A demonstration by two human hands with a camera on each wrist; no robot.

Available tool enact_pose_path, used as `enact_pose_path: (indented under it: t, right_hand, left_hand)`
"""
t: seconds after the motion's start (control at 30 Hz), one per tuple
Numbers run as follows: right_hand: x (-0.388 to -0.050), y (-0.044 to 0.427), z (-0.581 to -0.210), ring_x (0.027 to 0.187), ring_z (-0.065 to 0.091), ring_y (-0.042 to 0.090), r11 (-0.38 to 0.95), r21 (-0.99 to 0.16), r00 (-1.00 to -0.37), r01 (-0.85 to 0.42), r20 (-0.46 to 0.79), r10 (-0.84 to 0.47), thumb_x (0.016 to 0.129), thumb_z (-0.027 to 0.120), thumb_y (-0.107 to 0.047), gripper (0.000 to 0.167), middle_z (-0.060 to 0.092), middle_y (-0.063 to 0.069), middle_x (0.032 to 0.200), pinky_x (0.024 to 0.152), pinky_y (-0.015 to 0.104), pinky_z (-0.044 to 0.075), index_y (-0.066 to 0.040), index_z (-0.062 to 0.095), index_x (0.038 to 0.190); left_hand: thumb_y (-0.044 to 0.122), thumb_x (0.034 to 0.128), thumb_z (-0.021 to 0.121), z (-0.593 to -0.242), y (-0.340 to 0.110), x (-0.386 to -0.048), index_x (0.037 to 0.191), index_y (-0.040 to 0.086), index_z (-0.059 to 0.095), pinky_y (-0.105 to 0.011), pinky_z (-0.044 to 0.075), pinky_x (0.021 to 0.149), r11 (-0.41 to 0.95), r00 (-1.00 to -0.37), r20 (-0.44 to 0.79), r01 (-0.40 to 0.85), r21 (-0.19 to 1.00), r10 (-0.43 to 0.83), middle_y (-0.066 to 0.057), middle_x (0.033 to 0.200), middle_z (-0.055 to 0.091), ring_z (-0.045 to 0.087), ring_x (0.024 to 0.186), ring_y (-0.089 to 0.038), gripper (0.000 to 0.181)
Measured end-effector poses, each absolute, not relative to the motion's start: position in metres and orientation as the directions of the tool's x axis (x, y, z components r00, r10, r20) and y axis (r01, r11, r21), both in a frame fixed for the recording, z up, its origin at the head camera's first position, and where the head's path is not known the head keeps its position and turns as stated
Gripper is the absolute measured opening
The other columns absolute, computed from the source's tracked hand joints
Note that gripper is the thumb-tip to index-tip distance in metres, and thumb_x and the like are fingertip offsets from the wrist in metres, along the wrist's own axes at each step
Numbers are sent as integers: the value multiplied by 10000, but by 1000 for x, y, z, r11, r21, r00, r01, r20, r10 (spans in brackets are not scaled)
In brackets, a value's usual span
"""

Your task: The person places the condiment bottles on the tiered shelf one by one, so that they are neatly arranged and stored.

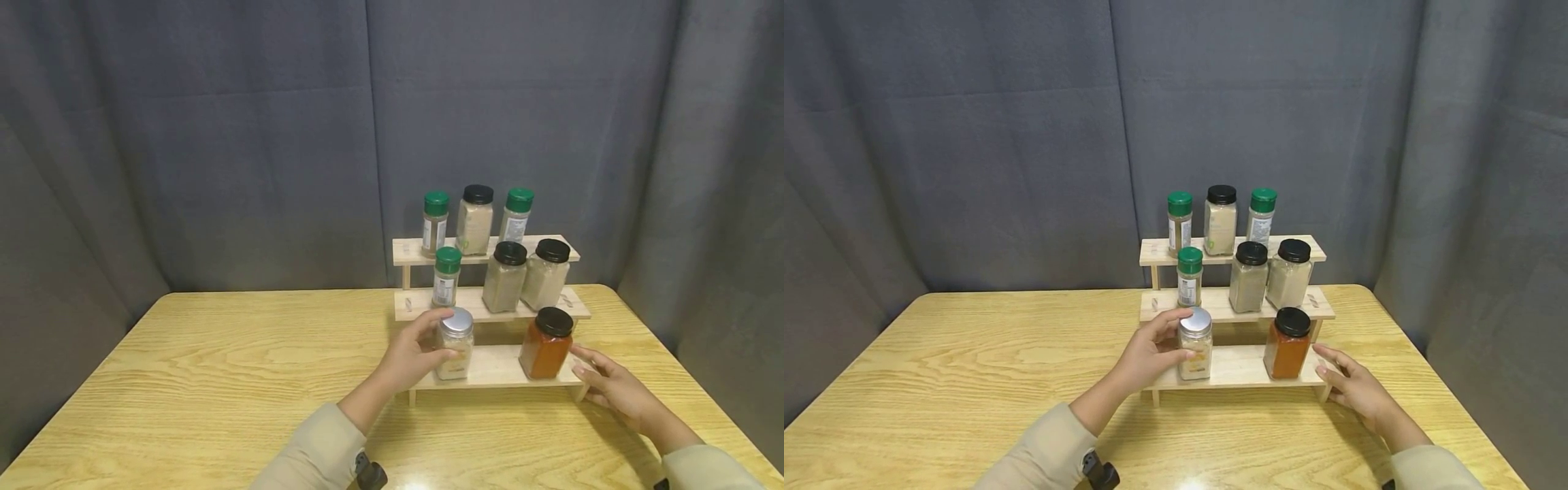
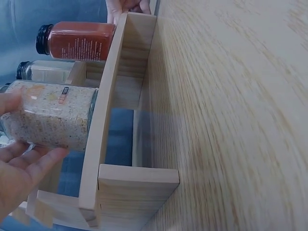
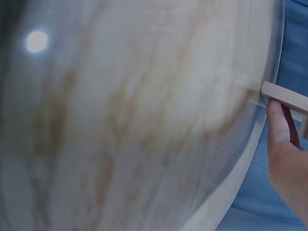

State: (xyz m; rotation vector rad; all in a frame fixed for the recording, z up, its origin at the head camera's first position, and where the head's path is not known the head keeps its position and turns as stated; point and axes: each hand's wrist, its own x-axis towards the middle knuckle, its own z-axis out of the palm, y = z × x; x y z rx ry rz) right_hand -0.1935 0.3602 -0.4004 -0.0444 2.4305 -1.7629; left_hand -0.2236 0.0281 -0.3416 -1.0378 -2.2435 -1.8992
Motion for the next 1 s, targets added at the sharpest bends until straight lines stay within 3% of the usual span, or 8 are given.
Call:
enact_pose_path:
  t: [0.37,0.53,0.77,1.0]
  right_hand:
    - [-193,363,-400,1168,197,441,312,-950,-990,29,-69,-120,917,418,-268,585,-33,320,1354,871,491,357,0,136,1354]
    - [-196,363,-400,1177,157,466,309,-951,-991,23,-63,-119,913,427,-272,594,-45,321,1354,868,503,353,-2,137,1355]
    - [-196,363,-403,1134,300,379,300,-953,-992,41,-75,-106,904,444,-283,549,20,302,1360,843,421,408,-85,210,1361]
    - [-193,362,-404,1144,271,405,314,-949,-992,38,-74,-104,911,433,-260,543,20,313,1354,865,473,373,-73,199,1364]
  left_hand:
    - [-7,744,639,-337,34,-225,1220,50,448,-405,416,840,139,-759,441,562,815,479,-144,1220,468,464,1061,-325,516]
    - [8,738,649,-339,35,-229,1219,64,461,-425,370,888,121,-772,426,535,836,472,-119,1233,464,462,1065,-309,519]
    - [31,741,652,-342,35,-227,1229,89,458,-423,356,900,132,-799,406,506,853,443,-109,1245,454,461,1066,-310,528]
    - [24,740,651,-343,36,-224,1230,91,458,-412,367,892,132,-807,402,498,857,432,-105,1239,459,464,1059,-304,531]
